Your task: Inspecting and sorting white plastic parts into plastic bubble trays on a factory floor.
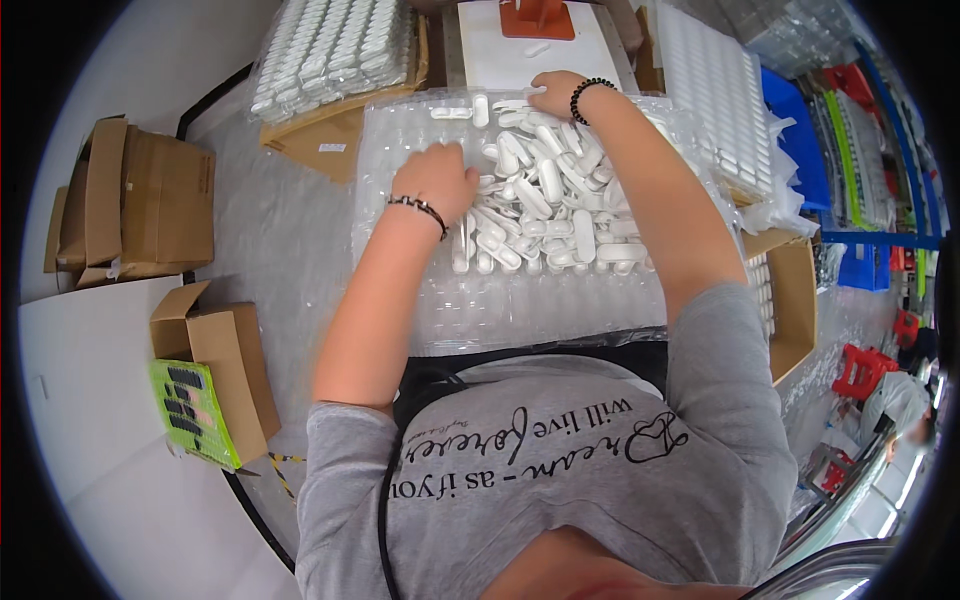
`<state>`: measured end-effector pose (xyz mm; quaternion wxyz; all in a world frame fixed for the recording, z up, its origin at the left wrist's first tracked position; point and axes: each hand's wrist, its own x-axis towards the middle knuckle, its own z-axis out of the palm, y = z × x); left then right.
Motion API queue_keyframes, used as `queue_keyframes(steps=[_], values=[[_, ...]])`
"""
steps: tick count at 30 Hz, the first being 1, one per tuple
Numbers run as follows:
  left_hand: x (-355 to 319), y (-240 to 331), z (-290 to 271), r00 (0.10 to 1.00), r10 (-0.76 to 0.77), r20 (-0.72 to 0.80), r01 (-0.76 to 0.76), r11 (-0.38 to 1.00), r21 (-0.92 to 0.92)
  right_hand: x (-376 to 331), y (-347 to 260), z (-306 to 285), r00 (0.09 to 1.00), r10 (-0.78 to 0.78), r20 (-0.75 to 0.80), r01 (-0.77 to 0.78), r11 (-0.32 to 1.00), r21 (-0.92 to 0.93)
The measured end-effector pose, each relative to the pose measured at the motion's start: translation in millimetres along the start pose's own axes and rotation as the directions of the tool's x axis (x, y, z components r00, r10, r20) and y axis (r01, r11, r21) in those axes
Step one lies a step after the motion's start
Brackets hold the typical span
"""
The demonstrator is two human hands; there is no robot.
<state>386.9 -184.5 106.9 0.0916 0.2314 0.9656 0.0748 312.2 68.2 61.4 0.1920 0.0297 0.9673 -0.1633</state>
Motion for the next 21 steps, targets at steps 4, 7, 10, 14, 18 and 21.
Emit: queue_keyframes(steps=[4,7,10,14,18,21], values=[[-10.4,-16.6,18.8,0.996,0.036,0.081,-0.018,0.978,-0.207,-6.6,-26.3,-2.0,0.989,-0.133,-0.068,0.122,0.981,-0.154],[-12.4,-17.4,21.0,0.998,0.054,0.038,-0.041,0.96,-0.277,0.2,-63.0,9.3,0.992,-0.128,0.02,0.129,0.979,-0.159],[-15.3,-13.6,27.6,0.999,0.028,-0.027,-0.035,0.943,-0.331,1.0,-91.3,39.7,0.979,-0.154,-0.135,0.134,0.98,-0.146],[-13.2,-20.9,39.4,0.981,0.021,-0.191,-0.105,0.89,-0.443,1.3,-110.4,58.4,0.951,-0.122,-0.284,0.093,0.989,-0.115],[-7.8,-31.0,42.5,0.982,0.034,-0.188,-0.131,0.838,-0.53,3.6,-105.5,58.4,0.909,-0.163,-0.384,0.136,0.986,-0.096],[-2.8,-38.1,44.5,0.992,-0.059,-0.113,-0.056,0.592,-0.804,-0.2,-95.1,51.1,0.89,-0.197,-0.412,0.212,0.977,-0.011]])
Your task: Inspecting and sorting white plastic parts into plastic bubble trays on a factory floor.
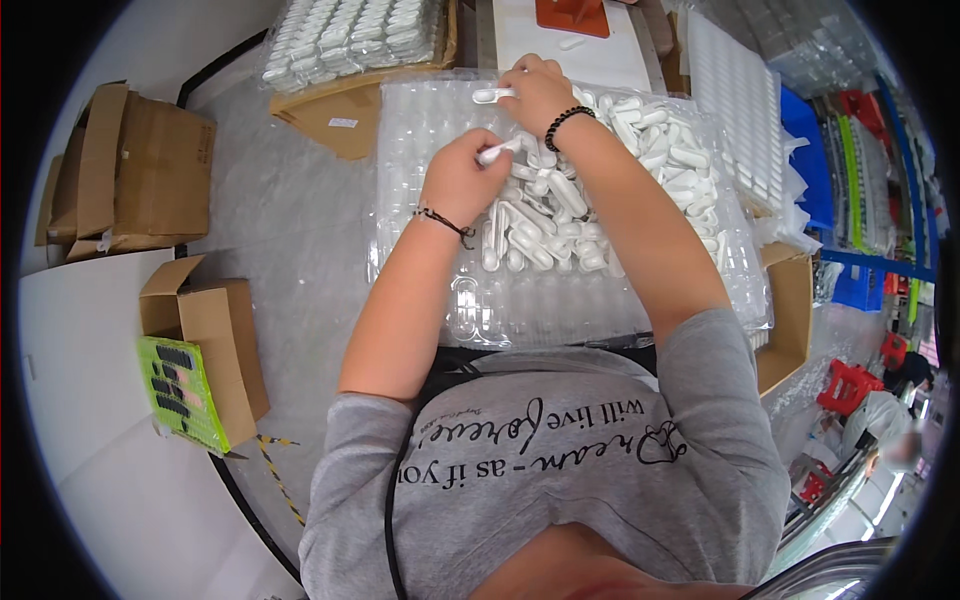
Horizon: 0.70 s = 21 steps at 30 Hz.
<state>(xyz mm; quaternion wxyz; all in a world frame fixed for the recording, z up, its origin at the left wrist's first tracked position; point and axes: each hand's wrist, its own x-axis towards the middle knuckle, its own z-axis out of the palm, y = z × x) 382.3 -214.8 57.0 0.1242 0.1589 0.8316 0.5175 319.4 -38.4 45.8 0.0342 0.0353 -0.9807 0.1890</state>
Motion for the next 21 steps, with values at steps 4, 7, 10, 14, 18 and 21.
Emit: queue_keyframes(steps=[4,7,10,14,18,21], values=[[13.3,-5.2,1.6,0.991,-0.05,-0.124,0.025,0.98,-0.195,-1.7,24.5,8.9,0.981,-0.149,-0.124,0.165,0.977,0.132],[15.9,-17.5,-1.7,0.974,-0.063,-0.217,-0.012,0.945,-0.327,-4.7,8.9,-8.6,0.99,-0.047,-0.136,0.097,0.913,0.396],[16.2,-14.7,-2.3,0.978,-0.034,-0.207,-0.036,0.946,-0.324,-2.6,12.1,-19.9,0.997,-0.02,0.08,-0.023,0.866,0.499],[16.9,1.7,-4.2,0.987,-0.121,-0.108,0.093,0.969,-0.23,-3.1,15.1,-12.4,0.997,0.01,0.081,-0.046,0.886,0.461],[22.3,-10.4,1.3,0.988,-0.108,-0.112,0.043,0.882,-0.469,-6.0,3.7,-13.0,0.999,0.006,0.045,-0.03,0.847,0.531],[20.8,-7.7,-1.9,0.964,-0.242,-0.115,0.113,0.757,-0.643,-16.0,-11.8,-29.1,0.985,0.048,0.166,-0.158,0.638,0.754]])
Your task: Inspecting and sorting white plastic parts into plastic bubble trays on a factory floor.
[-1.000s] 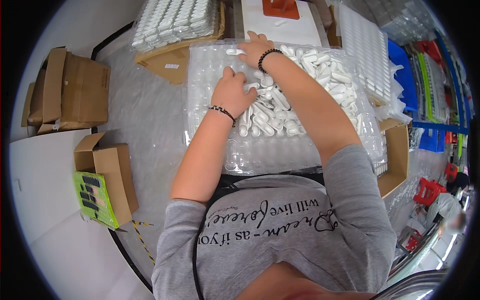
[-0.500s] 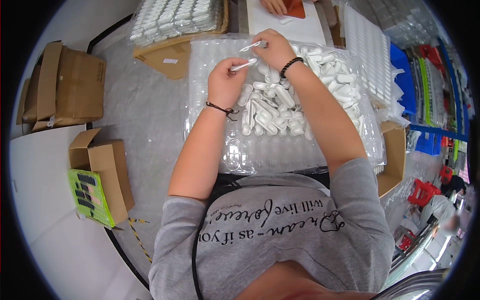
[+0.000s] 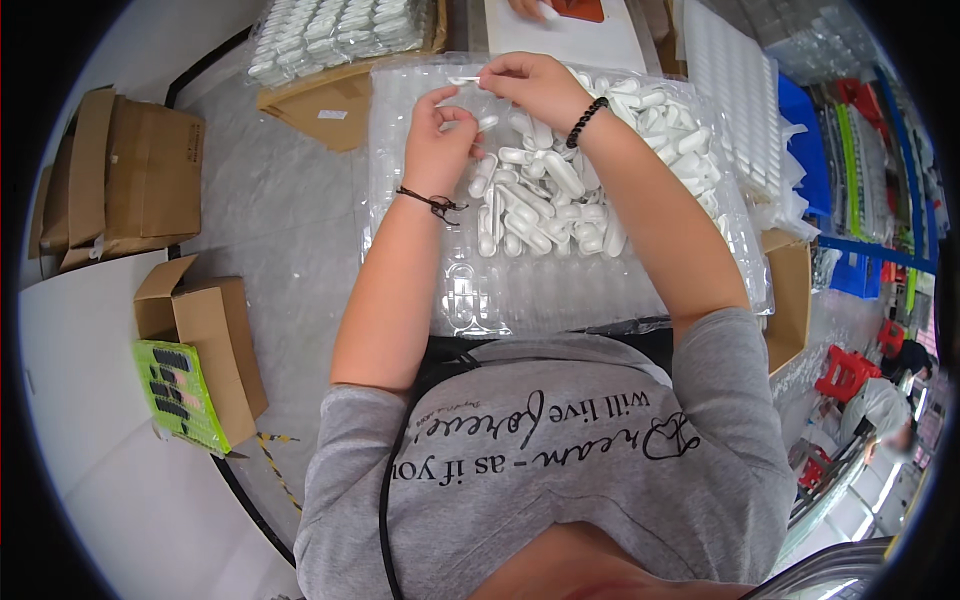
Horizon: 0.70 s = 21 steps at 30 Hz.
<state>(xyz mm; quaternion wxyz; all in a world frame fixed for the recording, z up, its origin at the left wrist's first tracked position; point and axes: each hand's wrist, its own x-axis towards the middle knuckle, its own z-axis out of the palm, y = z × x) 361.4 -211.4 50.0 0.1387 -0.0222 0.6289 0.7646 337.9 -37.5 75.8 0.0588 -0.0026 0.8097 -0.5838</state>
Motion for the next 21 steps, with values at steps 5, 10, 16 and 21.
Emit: queue_keyframes(steps=[5,10,16,21], values=[[-3.8,15.9,1.5,0.972,-0.089,0.219,0.135,0.969,-0.205,-25.2,-14.4,-9.4,0.987,-0.072,0.142,0.096,0.98,-0.174],[0.9,5.4,-0.8,0.951,-0.091,0.297,0.158,0.964,-0.213,-49.3,-13.6,-13.4,0.986,-0.166,0.014,0.166,0.974,-0.154],[-5.0,5.1,10.4,0.977,-0.036,0.21,0.038,0.999,-0.009,-60.3,19.5,-17.6,0.958,-0.248,0.144,0.26,0.534,-0.805],[-2.4,3.6,8.9,0.957,-0.111,0.267,0.126,0.991,-0.041,-54.1,33.9,-29.6,0.944,-0.314,0.1,0.28,0.607,-0.743]])
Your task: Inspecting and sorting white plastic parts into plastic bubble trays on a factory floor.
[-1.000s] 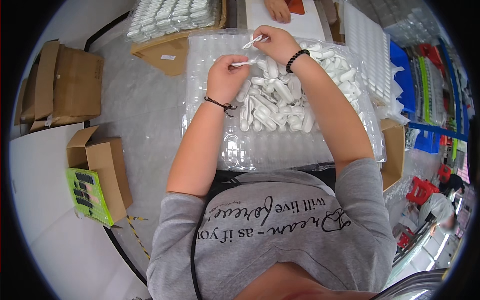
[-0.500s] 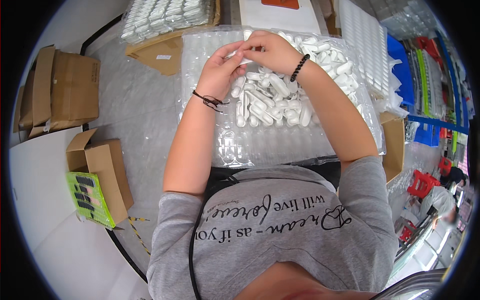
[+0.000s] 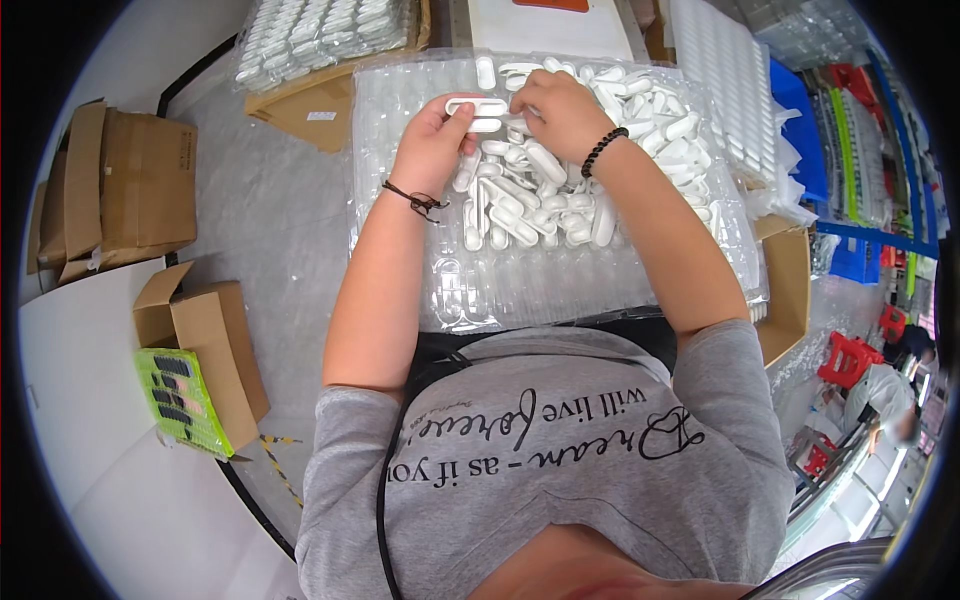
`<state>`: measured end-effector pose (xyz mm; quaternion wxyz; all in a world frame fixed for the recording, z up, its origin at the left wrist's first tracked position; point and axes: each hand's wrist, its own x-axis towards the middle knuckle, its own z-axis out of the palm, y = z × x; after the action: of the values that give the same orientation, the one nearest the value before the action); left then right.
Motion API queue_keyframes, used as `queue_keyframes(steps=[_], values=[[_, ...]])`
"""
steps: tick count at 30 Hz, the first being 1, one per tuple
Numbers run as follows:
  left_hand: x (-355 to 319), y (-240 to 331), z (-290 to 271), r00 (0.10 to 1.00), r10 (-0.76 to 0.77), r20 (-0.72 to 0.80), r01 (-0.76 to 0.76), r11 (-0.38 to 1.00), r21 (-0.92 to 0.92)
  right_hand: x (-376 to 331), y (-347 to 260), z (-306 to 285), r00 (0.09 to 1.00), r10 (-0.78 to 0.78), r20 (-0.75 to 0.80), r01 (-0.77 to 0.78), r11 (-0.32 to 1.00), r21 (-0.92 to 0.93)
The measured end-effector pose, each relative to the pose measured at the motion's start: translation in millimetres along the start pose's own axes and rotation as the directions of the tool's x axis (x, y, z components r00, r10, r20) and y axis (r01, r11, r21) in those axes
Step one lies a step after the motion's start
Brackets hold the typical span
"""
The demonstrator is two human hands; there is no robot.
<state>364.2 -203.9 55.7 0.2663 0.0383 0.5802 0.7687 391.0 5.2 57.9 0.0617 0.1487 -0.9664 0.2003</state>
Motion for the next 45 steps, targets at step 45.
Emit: queue_keyframes(steps=[45], values=[[-11.6,7.1,7.6,0.983,0.182,0.031,-0.182,0.983,0.017,-11.2,-44.0,-20.0,0.825,0.525,0.209,-0.288,0.073,0.955]])
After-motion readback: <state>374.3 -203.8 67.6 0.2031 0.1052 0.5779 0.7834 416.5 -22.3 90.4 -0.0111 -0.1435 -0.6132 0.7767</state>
